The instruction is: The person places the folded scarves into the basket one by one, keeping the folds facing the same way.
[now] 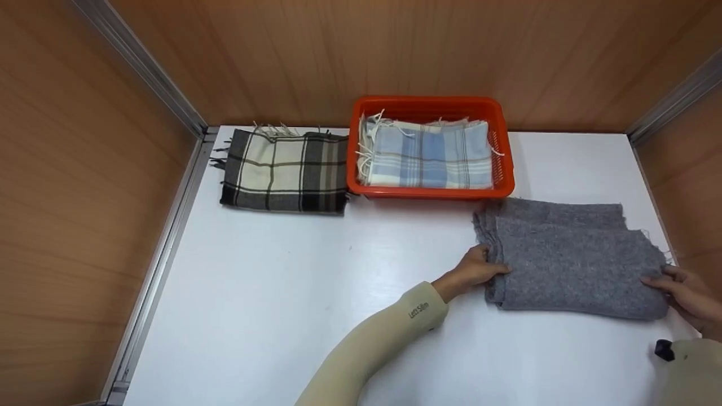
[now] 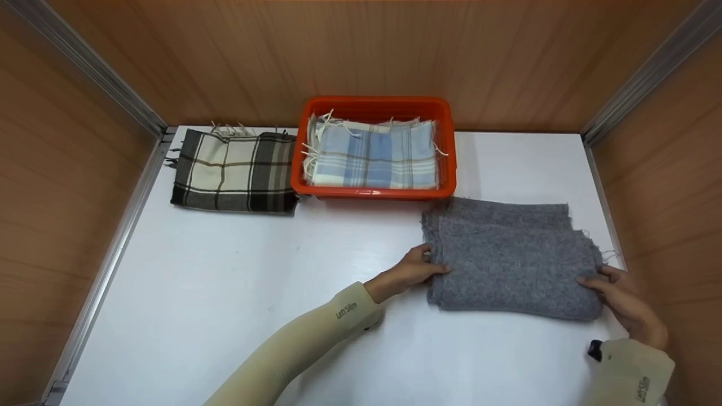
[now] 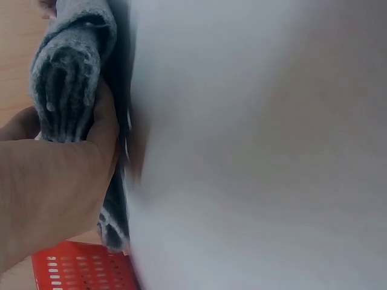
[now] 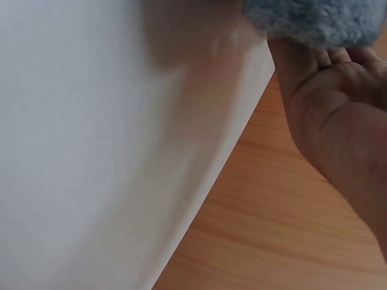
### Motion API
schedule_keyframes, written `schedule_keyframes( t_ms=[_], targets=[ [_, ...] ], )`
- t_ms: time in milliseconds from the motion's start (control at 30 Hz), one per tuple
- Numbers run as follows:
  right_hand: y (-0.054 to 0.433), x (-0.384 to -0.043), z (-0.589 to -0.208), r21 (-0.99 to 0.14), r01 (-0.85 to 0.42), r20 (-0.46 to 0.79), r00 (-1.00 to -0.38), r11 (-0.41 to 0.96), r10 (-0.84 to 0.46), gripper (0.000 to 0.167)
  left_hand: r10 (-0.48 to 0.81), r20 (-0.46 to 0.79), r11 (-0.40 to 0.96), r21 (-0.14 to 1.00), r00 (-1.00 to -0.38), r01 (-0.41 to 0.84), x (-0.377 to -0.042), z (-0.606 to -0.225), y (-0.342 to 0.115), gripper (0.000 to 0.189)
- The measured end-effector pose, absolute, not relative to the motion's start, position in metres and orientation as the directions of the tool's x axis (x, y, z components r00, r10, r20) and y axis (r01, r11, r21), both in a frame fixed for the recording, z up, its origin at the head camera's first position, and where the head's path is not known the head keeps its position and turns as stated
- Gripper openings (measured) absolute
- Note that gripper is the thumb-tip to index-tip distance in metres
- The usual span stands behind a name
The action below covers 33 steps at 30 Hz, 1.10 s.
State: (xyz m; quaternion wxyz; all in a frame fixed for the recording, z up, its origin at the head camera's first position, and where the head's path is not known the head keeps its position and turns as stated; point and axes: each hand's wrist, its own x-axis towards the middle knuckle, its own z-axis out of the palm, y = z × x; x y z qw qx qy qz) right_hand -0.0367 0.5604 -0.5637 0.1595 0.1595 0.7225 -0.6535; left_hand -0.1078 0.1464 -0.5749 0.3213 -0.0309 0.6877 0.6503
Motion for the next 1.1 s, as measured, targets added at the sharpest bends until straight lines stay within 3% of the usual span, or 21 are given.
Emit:
schedule_keyframes(
  t_ms=[33,133,200,233,267,300,367,400,500,700,900,1100],
  targets=[
    [0.559,-0.037,-0.563,-0.886,0.439,-0.44,-0.898,0.146,0.031,0.027,0.377,-0.478,0.153,0.877,-0.793,-0.456,-0.108,-0.575,0.146,0.055],
    [0.555,-0.038,-0.559,-0.846,0.453,-0.458,-0.887,0.283,0.05,0.07,0.379,-0.469,0.154,0.882,-0.797,-0.445,-0.111,-0.574,0.142,0.049],
    [0.553,-0.039,-0.557,-0.817,0.45,-0.462,-0.885,0.361,0.056,0.084,0.385,-0.457,0.147,0.888,-0.802,-0.436,-0.111,-0.574,0.14,0.037],
    [0.553,-0.04,-0.556,-0.825,0.448,-0.459,-0.887,0.345,0.055,0.074,0.389,-0.45,0.143,0.892,-0.804,-0.43,-0.111,-0.574,0.139,0.029],
    [0.552,-0.04,-0.556,-0.829,0.449,-0.459,-0.887,0.335,0.052,0.074,0.389,-0.446,0.142,0.893,-0.806,-0.426,-0.111,-0.573,0.139,0.024],
    [0.552,-0.04,-0.555,-0.844,0.444,-0.451,-0.891,0.301,0.052,0.059,0.389,-0.44,0.141,0.897,-0.81,-0.42,-0.111,-0.572,0.138,0.023],
    [0.552,-0.039,-0.555,-0.874,0.427,-0.429,-0.902,0.232,0.045,0.014,0.395,-0.422,0.135,0.905,-0.816,-0.402,-0.11,-0.571,0.137,0.032],
    [0.552,-0.038,-0.555,-0.89,0.417,-0.417,-0.908,0.185,0.041,0.007,0.397,-0.414,0.136,0.909,-0.819,-0.394,-0.11,-0.57,0.137,0.037],
    [0.551,-0.035,-0.555,-0.919,0.385,-0.383,-0.923,0.079,0.039,0.032,0.406,-0.389,0.143,0.921,-0.827,-0.363,-0.109,-0.567,0.134,0.043],
    [0.547,-0.03,-0.549,-0.948,0.32,-0.319,-0.946,0.004,0.054,0.035,0.422,-0.356,0.11,0.933,-0.834,-0.343,-0.108,-0.56,0.13,0.039],
    [0.546,-0.026,-0.544,-0.956,0.291,-0.288,-0.955,0.045,0.074,0.033,0.428,-0.342,0.09,0.937,-0.837,-0.337,-0.103,-0.552,0.129,0.034],
    [0.543,-0.022,-0.535,-0.971,0.236,-0.238,-0.97,-0.034,0.044,0.054,0.464,-0.337,0.12,0.94,-0.819,-0.319,-0.097,-0.543,0.126,0.029]
  ],
)
